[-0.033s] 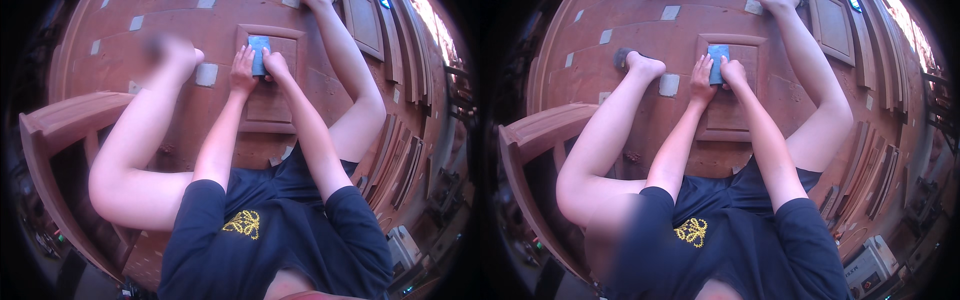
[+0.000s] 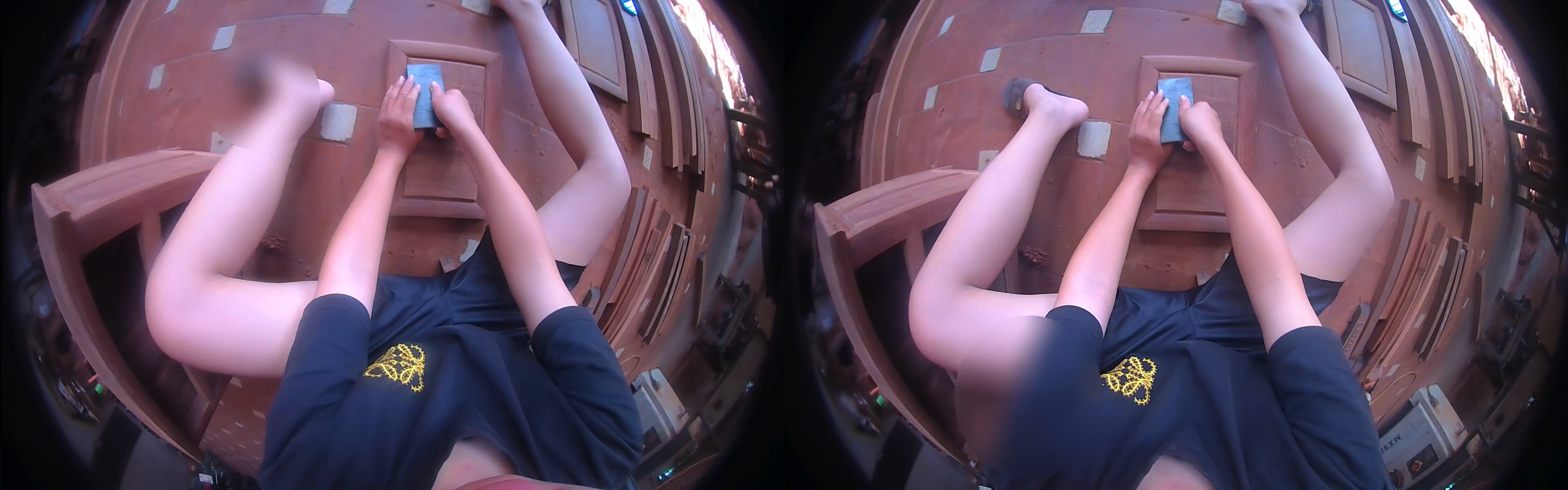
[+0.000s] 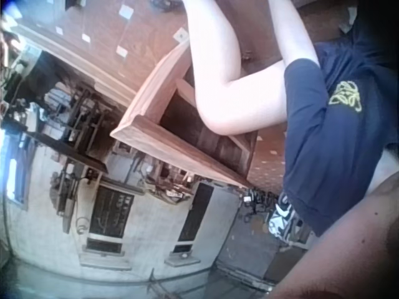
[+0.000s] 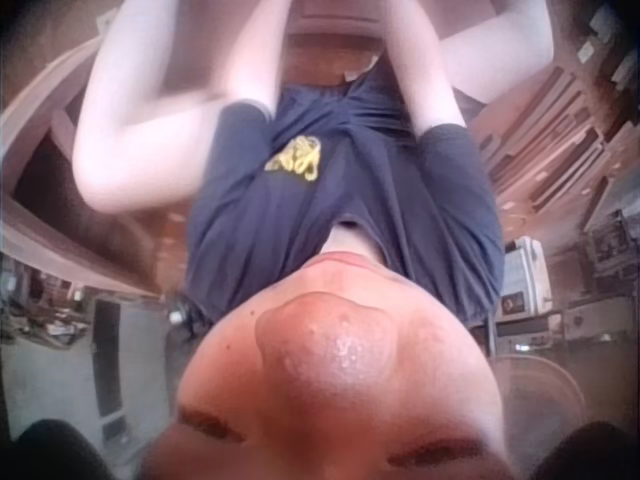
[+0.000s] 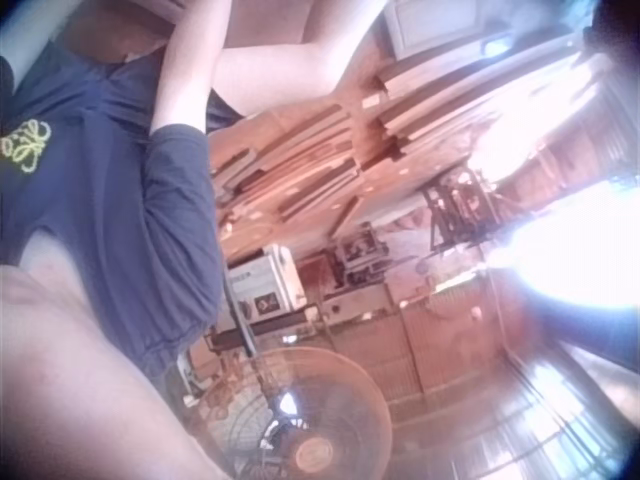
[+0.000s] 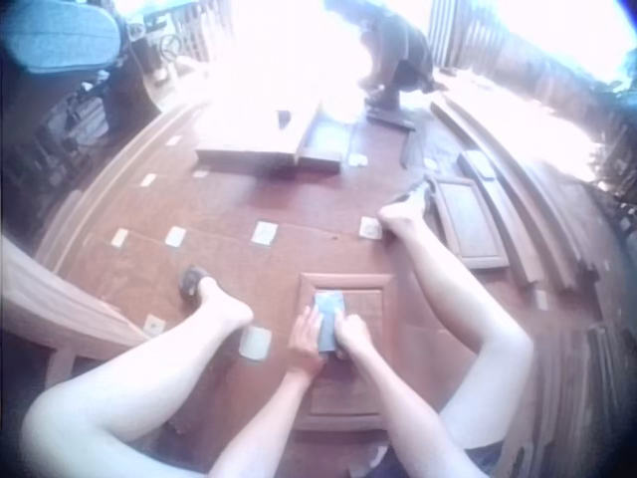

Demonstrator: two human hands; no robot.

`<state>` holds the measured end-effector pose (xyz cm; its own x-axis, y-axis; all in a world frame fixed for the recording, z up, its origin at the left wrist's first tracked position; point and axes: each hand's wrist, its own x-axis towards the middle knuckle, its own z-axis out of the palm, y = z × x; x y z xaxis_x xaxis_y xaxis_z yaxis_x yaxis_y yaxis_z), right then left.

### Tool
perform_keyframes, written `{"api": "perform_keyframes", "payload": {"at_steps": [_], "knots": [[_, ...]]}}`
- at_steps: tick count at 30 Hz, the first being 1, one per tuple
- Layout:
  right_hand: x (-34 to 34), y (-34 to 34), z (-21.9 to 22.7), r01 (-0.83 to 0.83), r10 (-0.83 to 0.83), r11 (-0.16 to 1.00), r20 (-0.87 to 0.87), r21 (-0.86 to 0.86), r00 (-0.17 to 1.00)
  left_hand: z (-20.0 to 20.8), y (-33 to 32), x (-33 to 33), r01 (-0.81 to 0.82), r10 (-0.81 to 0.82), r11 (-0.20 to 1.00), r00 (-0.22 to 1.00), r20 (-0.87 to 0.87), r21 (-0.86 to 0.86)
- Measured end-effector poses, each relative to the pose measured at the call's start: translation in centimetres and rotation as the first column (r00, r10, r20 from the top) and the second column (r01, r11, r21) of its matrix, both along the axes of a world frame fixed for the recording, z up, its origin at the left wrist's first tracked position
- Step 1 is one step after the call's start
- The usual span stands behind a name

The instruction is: The person sits on the floor and sands a rectangular wooden panel using a sanding block. They move the block back and forth across the surface, occasionally adjusting their grip and position to cover different areas of the panel.

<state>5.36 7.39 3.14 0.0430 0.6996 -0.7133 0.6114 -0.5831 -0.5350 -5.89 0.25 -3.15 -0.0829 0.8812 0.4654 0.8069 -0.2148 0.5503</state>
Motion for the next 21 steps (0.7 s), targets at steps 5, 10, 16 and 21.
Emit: {"api": "perform_keyframes", "payload": {"at_steps": [5,10,16,21], "knots": [[0.2,-0.2,1.6,-0.049,0.049,0.999,0.031,0.016,0.998,0.1,1.0,-0.3,0.024,-0.023,1.0,0.997,-0.067,0.014],[-0.4,1.5,1.0,-0.076,0.07,0.993,0.076,0.086,0.995,1.1,0.8,0.3,-0.02,0.019,0.999,1.0,-0.013,-0.043],[-0.6,0.0,0.8,-0.047,0.044,0.998,0.053,0.041,0.998,0.1,0.6,-0.7,-0.02,0.021,1.0,0.998,-0.059,0.01],[-0.2,1.9,0.9,-0.114,0.109,0.992,0.096,0.051,0.989,0.5,1.4,0.2,-0.033,0.033,0.999,0.998,-0.054,0.003]]}}
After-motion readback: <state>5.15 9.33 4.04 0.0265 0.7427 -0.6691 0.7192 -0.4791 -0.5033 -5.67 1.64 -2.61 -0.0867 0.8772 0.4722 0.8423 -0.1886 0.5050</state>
